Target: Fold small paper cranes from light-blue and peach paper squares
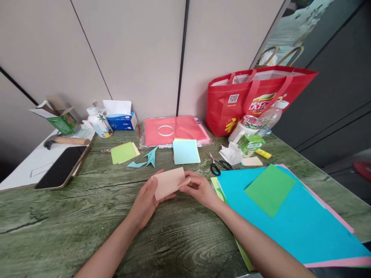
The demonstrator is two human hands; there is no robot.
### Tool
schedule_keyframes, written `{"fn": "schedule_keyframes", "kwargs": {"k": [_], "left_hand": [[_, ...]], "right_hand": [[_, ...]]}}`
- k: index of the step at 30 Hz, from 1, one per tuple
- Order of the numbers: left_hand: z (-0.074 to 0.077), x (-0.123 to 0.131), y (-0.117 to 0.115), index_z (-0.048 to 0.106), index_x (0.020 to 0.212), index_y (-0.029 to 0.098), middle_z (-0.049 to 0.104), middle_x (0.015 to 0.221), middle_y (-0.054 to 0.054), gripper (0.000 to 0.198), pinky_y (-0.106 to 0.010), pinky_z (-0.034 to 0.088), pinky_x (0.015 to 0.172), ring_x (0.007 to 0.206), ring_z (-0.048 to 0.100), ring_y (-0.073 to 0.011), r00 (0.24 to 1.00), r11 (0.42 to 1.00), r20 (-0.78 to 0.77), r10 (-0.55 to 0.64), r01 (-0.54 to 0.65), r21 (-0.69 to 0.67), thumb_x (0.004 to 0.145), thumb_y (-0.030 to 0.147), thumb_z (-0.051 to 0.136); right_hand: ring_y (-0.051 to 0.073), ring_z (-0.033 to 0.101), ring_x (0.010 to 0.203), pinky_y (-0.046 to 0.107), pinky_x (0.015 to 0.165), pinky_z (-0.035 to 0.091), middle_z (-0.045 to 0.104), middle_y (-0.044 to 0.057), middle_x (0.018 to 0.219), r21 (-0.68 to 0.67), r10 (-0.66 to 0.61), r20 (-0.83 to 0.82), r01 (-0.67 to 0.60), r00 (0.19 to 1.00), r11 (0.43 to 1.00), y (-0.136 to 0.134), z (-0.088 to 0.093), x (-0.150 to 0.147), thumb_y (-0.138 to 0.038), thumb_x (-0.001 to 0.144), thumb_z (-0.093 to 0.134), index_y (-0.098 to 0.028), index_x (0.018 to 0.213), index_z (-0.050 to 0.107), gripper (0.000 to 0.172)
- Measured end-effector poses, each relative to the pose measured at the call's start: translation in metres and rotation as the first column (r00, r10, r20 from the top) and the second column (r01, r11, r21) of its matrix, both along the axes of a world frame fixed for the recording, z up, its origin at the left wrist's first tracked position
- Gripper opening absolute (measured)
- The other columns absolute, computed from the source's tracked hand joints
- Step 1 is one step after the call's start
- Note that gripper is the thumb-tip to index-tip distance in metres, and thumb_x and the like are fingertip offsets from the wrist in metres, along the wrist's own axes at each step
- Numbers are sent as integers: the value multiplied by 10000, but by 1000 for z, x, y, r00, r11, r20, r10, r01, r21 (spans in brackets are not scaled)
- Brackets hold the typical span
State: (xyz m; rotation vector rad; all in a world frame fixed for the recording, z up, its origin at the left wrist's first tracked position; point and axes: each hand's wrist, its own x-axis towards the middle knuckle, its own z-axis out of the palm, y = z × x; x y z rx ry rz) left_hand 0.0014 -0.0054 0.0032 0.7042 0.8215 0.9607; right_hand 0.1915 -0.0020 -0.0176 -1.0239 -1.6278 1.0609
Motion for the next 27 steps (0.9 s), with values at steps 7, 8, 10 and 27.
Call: {"fn": "schedule_keyframes", "kwargs": {"k": [7, 8, 10, 27], "left_hand": [[4, 3, -5, 454, 1262, 222, 573, 1227, -118, 786, -421, 507, 849, 1053, 568, -300, 998, 990, -68, 3, 7, 140, 563, 325, 799], [4, 4, -5, 491, 1227, 208, 605, 1182, -109, 705, -406, 516, 834, 1013, 592, -281, 993, 992, -113, 22, -8, 123, 592, 302, 781], [3, 5, -4, 575, 1127, 176, 654, 1098, -97, 540, -384, 537, 786, 945, 624, -261, 984, 994, -172, 48, -29, 109, 631, 302, 749], [-1, 6, -5, 637, 966, 153, 686, 905, -50, 394, -347, 589, 646, 804, 615, -205, 952, 985, -278, 127, -87, 149, 609, 269, 755]], "right_hand": [[103, 476, 541, 215, 491, 379, 559, -26, 612, -131, -221, -58, 212, 974, 968, -2, 1, -10, -357, 670, 692, -175, 579, 559, 243], [101, 470, 525, 213, 484, 379, 547, -36, 585, -162, -219, -78, 204, 973, 965, -3, 0, -11, -359, 657, 701, -178, 597, 557, 239], [106, 486, 520, 216, 486, 394, 556, -43, 575, -219, -212, -127, 181, 969, 959, -5, -1, -13, -365, 641, 711, -186, 674, 575, 228], [160, 628, 651, 272, 602, 495, 699, 21, 727, -280, -446, -252, 376, 859, 883, -9, 2, -12, -294, 656, 699, -184, 789, 678, 174]]}}
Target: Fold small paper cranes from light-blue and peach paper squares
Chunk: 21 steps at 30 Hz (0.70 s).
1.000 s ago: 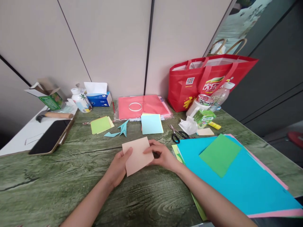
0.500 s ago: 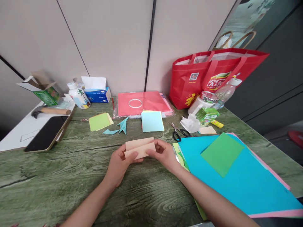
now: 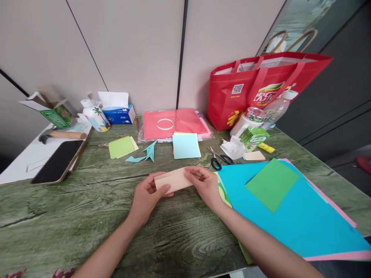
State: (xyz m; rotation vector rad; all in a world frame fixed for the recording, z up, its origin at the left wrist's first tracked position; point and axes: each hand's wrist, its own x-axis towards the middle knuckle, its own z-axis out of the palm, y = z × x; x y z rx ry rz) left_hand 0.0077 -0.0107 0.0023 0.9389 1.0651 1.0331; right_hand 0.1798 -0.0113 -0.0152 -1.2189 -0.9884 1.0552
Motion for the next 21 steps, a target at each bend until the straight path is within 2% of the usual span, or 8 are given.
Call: {"fn": "schedule_keyframes", "kwargs": {"k": [3, 5, 10, 16, 21], "left_hand": [[1, 0, 1, 637, 958, 147, 690, 905, -55, 402, -333, 590, 629, 780, 621, -199, 1000, 1000, 7, 14, -13, -6, 591, 249, 765], [2, 0, 1, 643, 942, 133, 693, 887, -61, 392, -334, 591, 612, 756, 621, -196, 999, 999, 2, 36, -36, -15, 587, 246, 766], [2, 1, 1, 671, 899, 116, 702, 847, -60, 373, -335, 594, 576, 731, 623, -200, 997, 996, -17, 80, -81, -30, 573, 268, 770], [2, 0, 2, 678, 906, 113, 701, 892, -70, 370, -326, 594, 548, 744, 619, -201, 997, 997, -29, 69, -69, -16, 592, 291, 758], [2, -1, 3, 681, 898, 106, 695, 776, -50, 344, -307, 588, 524, 704, 611, -191, 996, 998, -67, 63, -64, -11, 612, 288, 743]], "right_hand": [[159, 632, 679, 268, 608, 495, 694, 18, 752, 25, 16, -47, -15, 999, 1000, 0, -1, 0, -295, 664, 698, -197, 934, 651, 292], [149, 622, 671, 258, 598, 487, 684, 12, 750, 38, 23, -15, -23, 1000, 999, 0, -2, 0, -292, 678, 688, -206, 974, 649, 311], [150, 607, 640, 262, 574, 479, 675, 15, 728, 33, 9, 72, -12, 997, 999, -1, -2, 0, -315, 696, 669, -202, 838, 679, 182], [153, 615, 652, 263, 586, 484, 685, 22, 745, 15, 30, 48, -31, 998, 999, -1, -3, -1, -325, 695, 667, -191, 810, 661, 176], [153, 612, 639, 253, 564, 473, 676, 23, 726, 13, 53, 57, -53, 997, 998, 0, -3, 2, -336, 703, 661, -188, 823, 654, 191]]}}
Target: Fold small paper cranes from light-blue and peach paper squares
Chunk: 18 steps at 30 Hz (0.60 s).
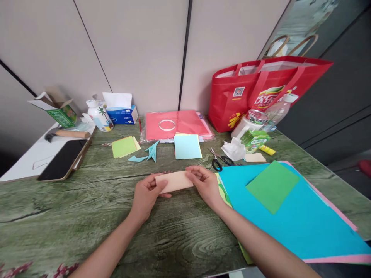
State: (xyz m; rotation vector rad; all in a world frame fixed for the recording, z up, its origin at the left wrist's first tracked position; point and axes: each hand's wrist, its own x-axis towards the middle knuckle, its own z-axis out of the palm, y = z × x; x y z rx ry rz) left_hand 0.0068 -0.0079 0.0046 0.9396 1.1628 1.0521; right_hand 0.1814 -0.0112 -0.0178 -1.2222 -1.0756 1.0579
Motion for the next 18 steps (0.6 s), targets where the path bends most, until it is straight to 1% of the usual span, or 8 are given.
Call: {"fn": "schedule_keyframes", "kwargs": {"k": [6, 10, 15, 18], "left_hand": [[-2, 0, 0, 685, 868, 118, 699, 803, -49, 359, -308, 584, 506, 690, 612, -187, 999, 999, 34, 32, -32, 12, 571, 301, 767], [-3, 0, 0, 688, 865, 113, 696, 830, -52, 352, -304, 585, 506, 694, 603, -181, 999, 1000, 27, 18, -19, 24, 582, 310, 760], [-4, -1, 0, 680, 916, 105, 687, 785, -45, 367, -291, 586, 516, 686, 590, -171, 1000, 999, 1, -12, 12, 36, 617, 308, 743], [-5, -1, 1, 679, 908, 104, 681, 744, -36, 352, -280, 581, 506, 656, 581, -158, 1000, 999, -19, -16, 16, 33, 624, 303, 741]], "right_hand": [[157, 618, 652, 251, 568, 475, 681, 31, 740, -3, 10, -1, -10, 1000, 1000, 1, -1, 1, -345, 695, 664, -183, 831, 660, 212], [157, 621, 650, 252, 574, 475, 683, 27, 731, -12, 8, -20, -8, 1000, 1000, 2, 0, 1, -330, 683, 670, -184, 815, 660, 197], [156, 621, 649, 252, 580, 473, 680, 22, 728, 11, 30, -26, -29, 999, 1000, 5, -2, 2, -319, 689, 665, -187, 829, 657, 192], [159, 623, 662, 258, 591, 475, 679, 25, 739, 15, 48, -14, -48, 999, 999, 6, -5, 3, -321, 701, 655, -188, 849, 653, 199]]}}
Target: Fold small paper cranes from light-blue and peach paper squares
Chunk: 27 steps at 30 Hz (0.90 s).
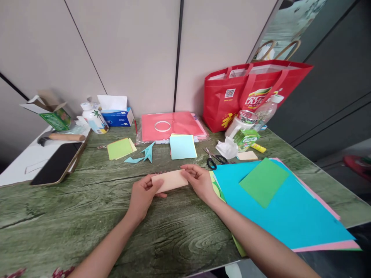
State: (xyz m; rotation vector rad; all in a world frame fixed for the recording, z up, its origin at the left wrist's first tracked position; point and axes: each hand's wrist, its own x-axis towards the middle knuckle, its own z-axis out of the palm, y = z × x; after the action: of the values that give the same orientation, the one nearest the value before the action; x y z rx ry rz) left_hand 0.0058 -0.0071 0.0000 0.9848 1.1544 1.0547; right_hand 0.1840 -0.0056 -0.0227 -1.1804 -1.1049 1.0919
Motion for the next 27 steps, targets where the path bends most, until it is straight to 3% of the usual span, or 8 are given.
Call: {"fn": "schedule_keyframes", "kwargs": {"k": [16, 27], "left_hand": [[-4, -1, 1, 679, 893, 120, 684, 729, -24, 341, -277, 568, 506, 616, 583, -150, 999, 999, -23, -36, 36, -12, 627, 326, 737], [-6, -2, 2, 709, 880, 138, 695, 751, -27, 308, -288, 575, 578, 676, 593, -157, 999, 1000, 50, -3, 3, -16, 636, 324, 739]], "right_hand": [[140, 579, 638, 232, 552, 423, 642, 12, 721, -8, 52, 47, -52, 998, 999, 0, -2, 2, -319, 725, 618, -181, 888, 631, 214], [145, 592, 619, 237, 551, 446, 661, 20, 711, -3, -12, 62, 12, 998, 1000, -4, 5, 0, -330, 713, 638, -176, 818, 653, 186]]}}
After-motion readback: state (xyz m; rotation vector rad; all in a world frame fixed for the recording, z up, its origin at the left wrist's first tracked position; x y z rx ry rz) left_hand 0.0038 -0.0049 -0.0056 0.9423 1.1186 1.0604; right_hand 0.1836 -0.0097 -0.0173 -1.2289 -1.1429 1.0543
